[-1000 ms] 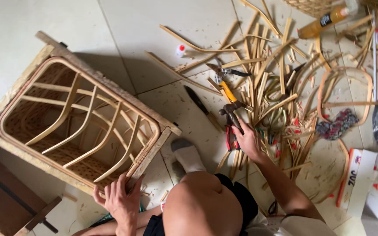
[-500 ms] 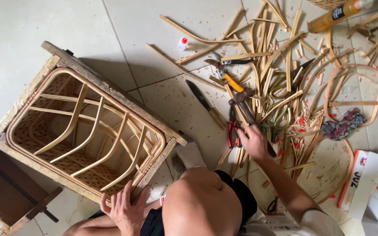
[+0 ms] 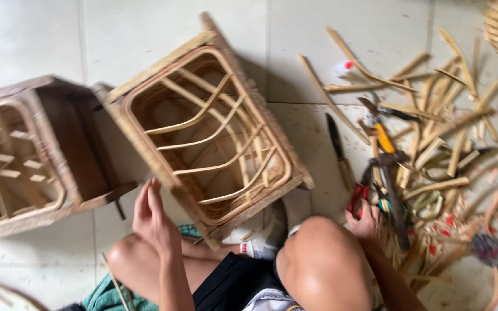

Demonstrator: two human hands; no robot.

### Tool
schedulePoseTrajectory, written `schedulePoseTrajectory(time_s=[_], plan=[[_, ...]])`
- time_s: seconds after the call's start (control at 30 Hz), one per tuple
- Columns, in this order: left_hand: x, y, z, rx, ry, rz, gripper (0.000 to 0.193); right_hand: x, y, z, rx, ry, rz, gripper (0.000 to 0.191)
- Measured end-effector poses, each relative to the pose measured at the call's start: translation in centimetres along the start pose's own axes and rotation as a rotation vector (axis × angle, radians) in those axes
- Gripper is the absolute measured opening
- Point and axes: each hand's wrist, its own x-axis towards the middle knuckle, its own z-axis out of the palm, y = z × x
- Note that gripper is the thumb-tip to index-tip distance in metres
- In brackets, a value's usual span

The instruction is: The person assembles a rectangular bamboo basket frame by inserting curved bamboo strips into a wooden jig, tapping them with a hammer, and applying glue along the frame edges. The person uses pliers to adjust the strips and a knife to trim excess material.

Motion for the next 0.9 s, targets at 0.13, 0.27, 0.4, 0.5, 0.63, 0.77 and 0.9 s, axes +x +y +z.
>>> schedulePoseTrajectory(time_s=[0.13,0.27,0.4,0.5,0.63,0.77,0.9], plan=[[8.8,0.1,1.7,-0.19,0.006,-0.121,0.042,0.3,-3.1,-0.1,0.135,-0.08,-0.145,0.067],[15.1,0.7,3.9,-0.209,-0.04,-0.139,0.057,-2.9,-5.0,-2.6,0.335,-0.632,-0.183,0.063],[17.2,1.6,5.3,-0.04,-0.077,-0.073,0.068,-3.7,-5.6,-4.6,0.332,-0.949,-0.157,0.059],[17.8,2.0,6.5,0.33,-0.012,0.012,0.073,-2.7,-5.7,-5.2,0.325,-1.01,-0.141,0.055],[19.5,2.2,7.9,0.814,0.048,0.325,0.094,-1.6,-5.4,-5.9,0.336,-1.033,-0.087,0.051],[21.2,1.9,7.9,0.935,-0.005,0.205,0.096,-1.2,-5.2,-5.7,0.371,-1.054,-0.064,0.047],[21.1,1.5,7.8,0.859,0.027,0.336,0.092,0.9,-4.7,-6.1,0.412,-1.023,-0.084,0.043]])
